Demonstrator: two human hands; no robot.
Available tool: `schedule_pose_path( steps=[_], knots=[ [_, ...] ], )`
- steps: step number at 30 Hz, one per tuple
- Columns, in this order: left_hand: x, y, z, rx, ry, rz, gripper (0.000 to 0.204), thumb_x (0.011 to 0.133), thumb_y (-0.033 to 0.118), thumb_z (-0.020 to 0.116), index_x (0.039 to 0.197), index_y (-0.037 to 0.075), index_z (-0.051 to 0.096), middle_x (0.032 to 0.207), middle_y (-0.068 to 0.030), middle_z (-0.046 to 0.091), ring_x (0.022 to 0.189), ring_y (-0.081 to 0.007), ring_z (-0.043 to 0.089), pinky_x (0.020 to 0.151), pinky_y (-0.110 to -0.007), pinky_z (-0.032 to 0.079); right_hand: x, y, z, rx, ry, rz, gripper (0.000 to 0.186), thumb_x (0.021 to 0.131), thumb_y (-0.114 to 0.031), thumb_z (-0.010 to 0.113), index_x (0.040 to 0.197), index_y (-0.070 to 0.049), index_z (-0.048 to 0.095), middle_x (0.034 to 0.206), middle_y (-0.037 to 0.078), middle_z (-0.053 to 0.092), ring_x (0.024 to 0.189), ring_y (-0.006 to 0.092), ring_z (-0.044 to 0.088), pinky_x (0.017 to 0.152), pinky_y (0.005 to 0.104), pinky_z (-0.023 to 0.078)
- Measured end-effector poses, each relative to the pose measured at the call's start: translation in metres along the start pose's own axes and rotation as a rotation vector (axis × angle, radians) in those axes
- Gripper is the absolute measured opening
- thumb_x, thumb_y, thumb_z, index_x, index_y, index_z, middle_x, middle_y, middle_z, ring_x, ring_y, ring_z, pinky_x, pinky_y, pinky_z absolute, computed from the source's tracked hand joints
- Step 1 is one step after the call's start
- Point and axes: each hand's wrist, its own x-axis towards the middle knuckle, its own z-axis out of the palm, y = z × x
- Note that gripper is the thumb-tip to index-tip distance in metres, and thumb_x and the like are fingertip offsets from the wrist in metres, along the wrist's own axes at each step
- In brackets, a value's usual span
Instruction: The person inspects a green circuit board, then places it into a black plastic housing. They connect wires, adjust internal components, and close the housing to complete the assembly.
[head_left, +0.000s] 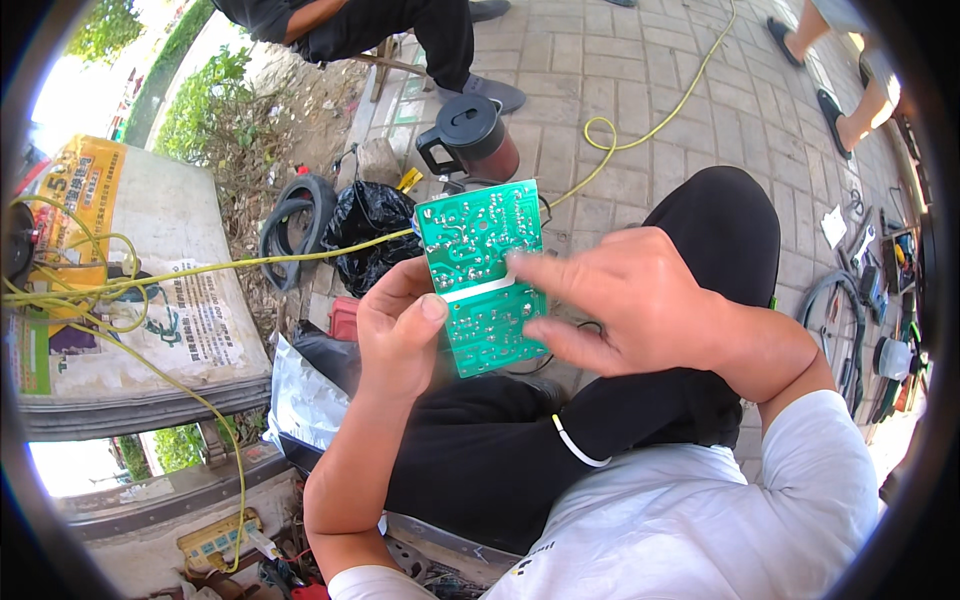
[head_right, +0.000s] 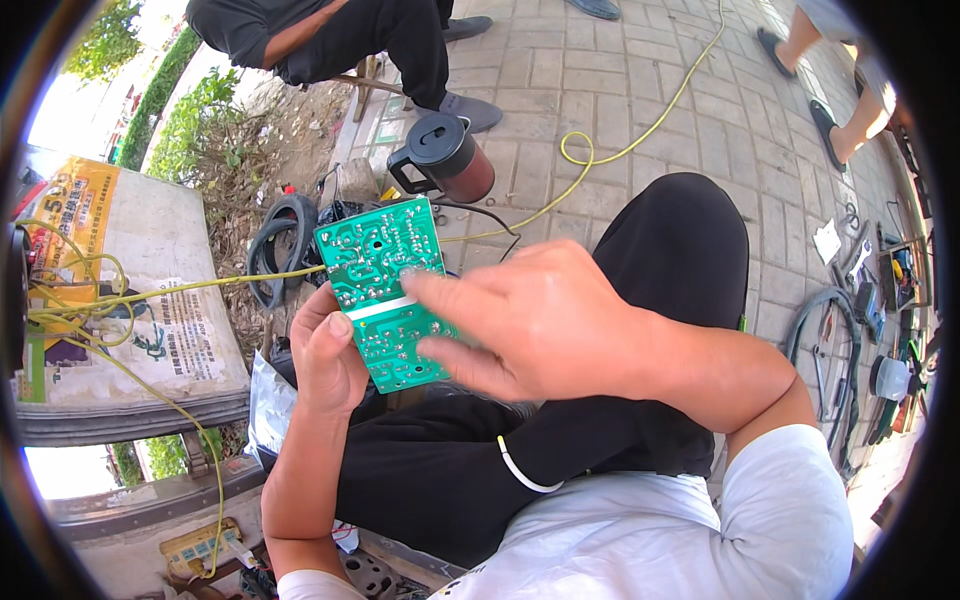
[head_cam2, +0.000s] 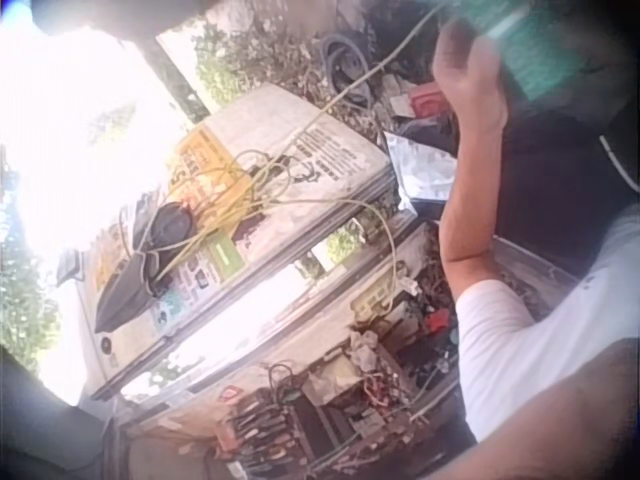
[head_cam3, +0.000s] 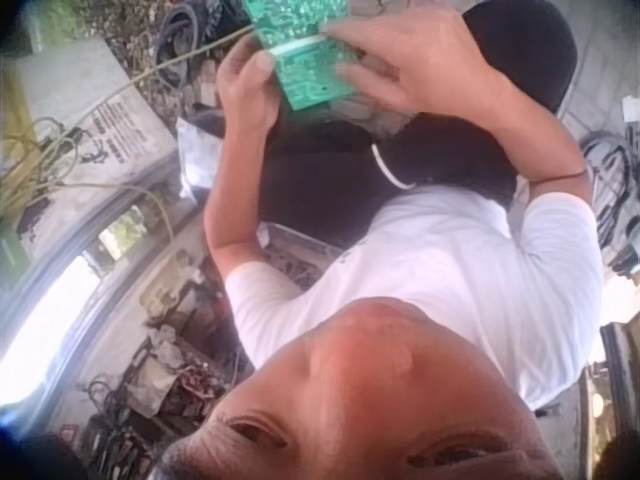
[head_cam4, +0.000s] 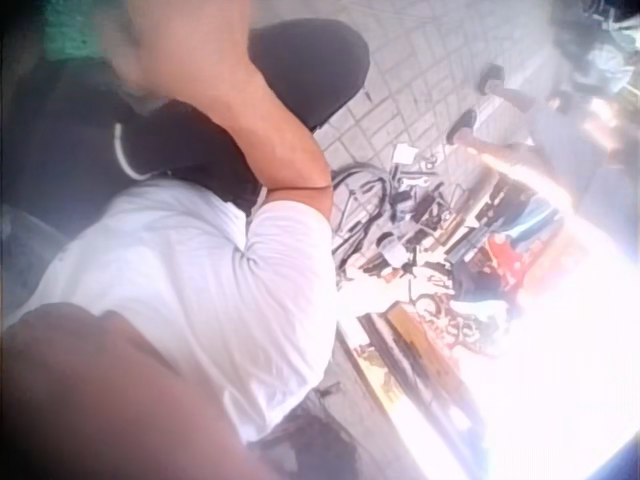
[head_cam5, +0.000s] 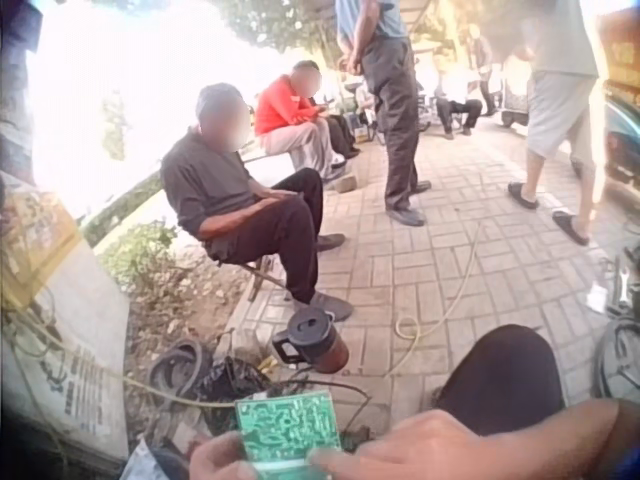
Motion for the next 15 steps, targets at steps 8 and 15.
schedule_pose_path(
  steps=[8,15],
  knots=[
    [0.000,-0.001,-0.002,0.006,0.000,-0.013,0.051,0.084,0.018,0.075,0.124,-0.009,0.057,0.117,-0.0147,0.067,0.104,-0.0188,0.065,0.095,-0.033,0.050,0.001,0.002,-0.006,0.056,-0.071,-0.035,0.032,0.079,-0.021,0.076,0.106,-0.006,0.068,0.064,0.005,0.058,0.048,0.0242,0.056,0.043,0.0346,0.043],
    [-0.002,0.004,0.013,0.397,0.133,0.193,0.053,0.084,0.008,0.075,0.127,-0.010,0.052,0.111,-0.0132,0.066,0.103,-0.0159,0.063,0.092,-0.031,0.049,0.001,0.003,0.010,0.701,0.077,0.637,0.066,0.083,-0.029,0.079,0.134,0.001,0.049,0.105,0.010,0.057,0.087,0.0162,0.057,0.077,0.0317,0.048]
  ],
)
